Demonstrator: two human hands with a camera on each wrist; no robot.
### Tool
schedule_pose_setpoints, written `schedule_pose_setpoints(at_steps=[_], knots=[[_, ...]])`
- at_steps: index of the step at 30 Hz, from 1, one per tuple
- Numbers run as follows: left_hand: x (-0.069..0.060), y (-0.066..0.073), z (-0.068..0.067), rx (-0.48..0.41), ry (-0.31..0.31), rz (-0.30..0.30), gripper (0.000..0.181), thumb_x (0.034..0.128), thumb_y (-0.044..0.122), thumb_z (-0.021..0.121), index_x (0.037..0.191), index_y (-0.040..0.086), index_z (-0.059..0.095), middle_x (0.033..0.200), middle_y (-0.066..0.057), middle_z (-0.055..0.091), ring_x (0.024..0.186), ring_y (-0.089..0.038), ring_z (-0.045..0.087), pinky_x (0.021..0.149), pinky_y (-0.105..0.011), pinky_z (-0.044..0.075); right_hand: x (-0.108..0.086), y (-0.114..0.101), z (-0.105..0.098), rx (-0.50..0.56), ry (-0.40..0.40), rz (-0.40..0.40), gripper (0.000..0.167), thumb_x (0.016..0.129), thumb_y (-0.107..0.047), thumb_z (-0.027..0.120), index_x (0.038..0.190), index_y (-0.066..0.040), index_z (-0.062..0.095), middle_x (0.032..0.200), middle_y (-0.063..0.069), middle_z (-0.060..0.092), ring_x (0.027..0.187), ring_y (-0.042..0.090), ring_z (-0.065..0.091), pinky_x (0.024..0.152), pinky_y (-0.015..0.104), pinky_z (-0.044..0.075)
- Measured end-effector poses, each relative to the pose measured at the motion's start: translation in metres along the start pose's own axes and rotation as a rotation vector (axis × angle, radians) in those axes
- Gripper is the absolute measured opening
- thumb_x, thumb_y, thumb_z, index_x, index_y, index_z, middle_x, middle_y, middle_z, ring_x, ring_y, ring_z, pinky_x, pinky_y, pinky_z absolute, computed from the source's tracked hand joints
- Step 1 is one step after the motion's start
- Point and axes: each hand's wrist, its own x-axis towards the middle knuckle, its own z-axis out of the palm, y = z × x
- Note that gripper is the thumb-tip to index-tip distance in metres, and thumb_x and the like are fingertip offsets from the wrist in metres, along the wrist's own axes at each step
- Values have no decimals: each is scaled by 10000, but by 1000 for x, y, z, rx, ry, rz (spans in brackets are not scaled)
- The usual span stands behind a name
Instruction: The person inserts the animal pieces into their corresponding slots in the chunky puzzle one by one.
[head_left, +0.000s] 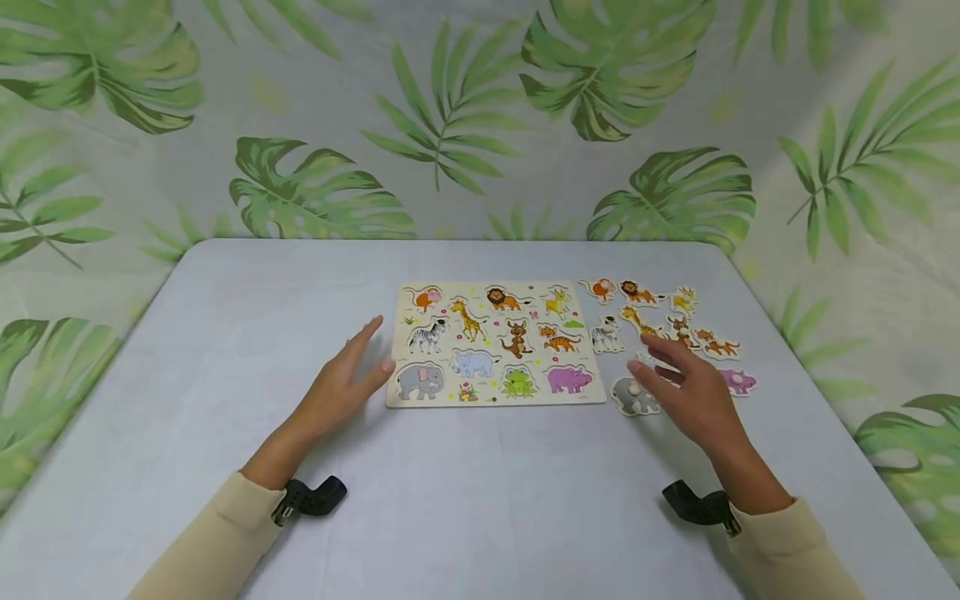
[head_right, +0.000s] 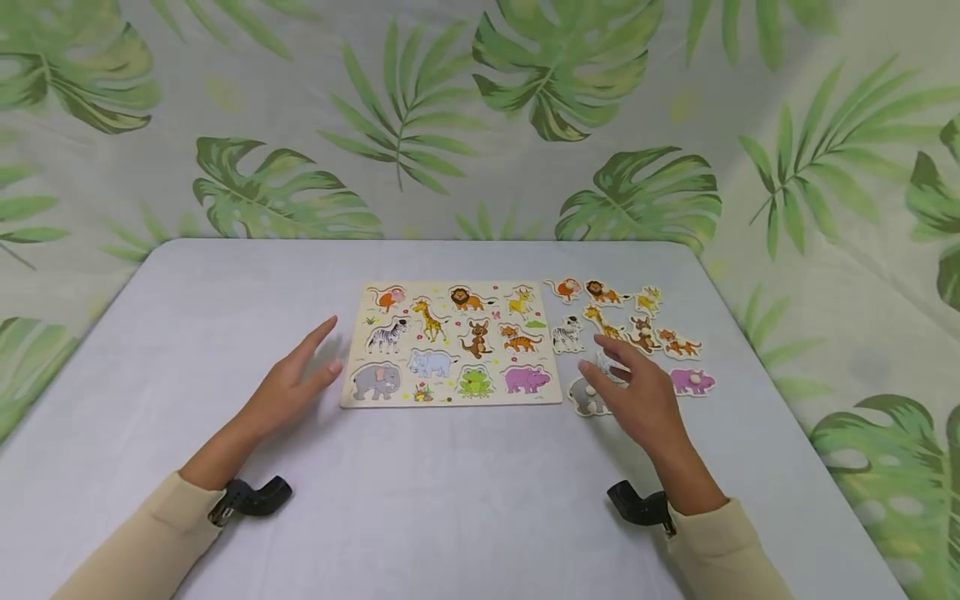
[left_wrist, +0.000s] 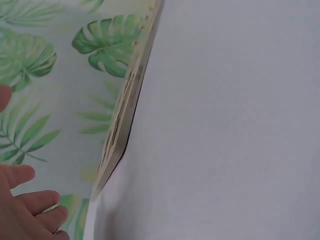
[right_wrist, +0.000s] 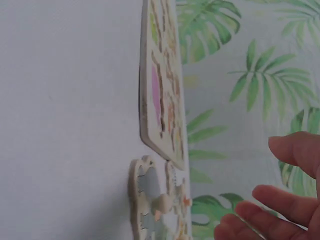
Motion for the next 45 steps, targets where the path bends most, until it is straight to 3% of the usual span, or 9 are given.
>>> schedule_pose_setpoints(at_steps=[3,6,9,11,15,19,25,30,45], knots=[[-3,-6,4,-14,-1,-10,690,964,460,530,1547,296,199,1585,-36,240,1449,-301,208,1150,-570,208,-1,6,2,43,18,33,583,919,-476,610,1382,-131,529,1364,169,543,1173,377,568,917,458,529],[-6,-12,6,1,-8,12,707,947,445,568,1544,276,227,1581,-22,253,1446,-300,218,1153,-559,211,-1,15,7,75,18,40,552,914,-467,623,1341,-121,572,1315,146,585,1146,328,586,879,252,541],[-8,-17,7,44,-3,44,725,932,442,596,1539,240,255,1577,-34,266,1435,-369,216,1148,-578,205,-1,25,15,104,-2,36,527,919,-463,617,1312,-114,595,1274,121,614,1125,280,588,811,89,486],[-8,-21,7,64,-1,57,730,925,440,610,1534,224,270,1573,-55,273,1421,-433,204,1139,-602,201,0,30,20,120,-7,37,505,924,-455,613,1297,-115,608,1251,105,629,1109,250,589,785,46,454],[-9,-29,9,89,-18,44,749,907,450,634,1527,205,292,1566,-106,278,1398,-505,176,1121,-638,201,0,40,29,142,-5,42,450,926,-427,625,1259,-125,637,1205,71,656,1051,123,596,786,58,470],[-11,-33,9,108,-20,40,782,880,445,673,1520,175,313,1561,-136,281,1409,-480,183,1123,-636,199,0,44,32,145,6,57,415,924,-416,633,1230,-137,653,1172,55,671,995,54,587,771,82,486],[-9,-32,13,113,-40,51,836,842,447,715,1517,158,315,1565,-110,283,1447,-350,193,1172,-550,153,-1,45,27,121,15,88,400,914,-450,632,1192,-165,673,1121,41,684,960,100,582,720,140,494],[-10,-30,16,155,-65,111,867,812,432,748,1496,86,342,1538,-124,334,1445,-320,219,1202,-459,104,-4,49,25,100,1,76,377,914,-436,639,1171,-164,683,1076,43,688,900,93,589,690,156,497],[-5,-26,13,222,-84,155,810,816,454,742,1460,86,416,1537,-103,343,1453,-311,197,1198,-475,99,2,49,19,58,-6,-9,282,915,-338,670,1108,-135,700,1004,39,701,831,81,605,677,132,500]])
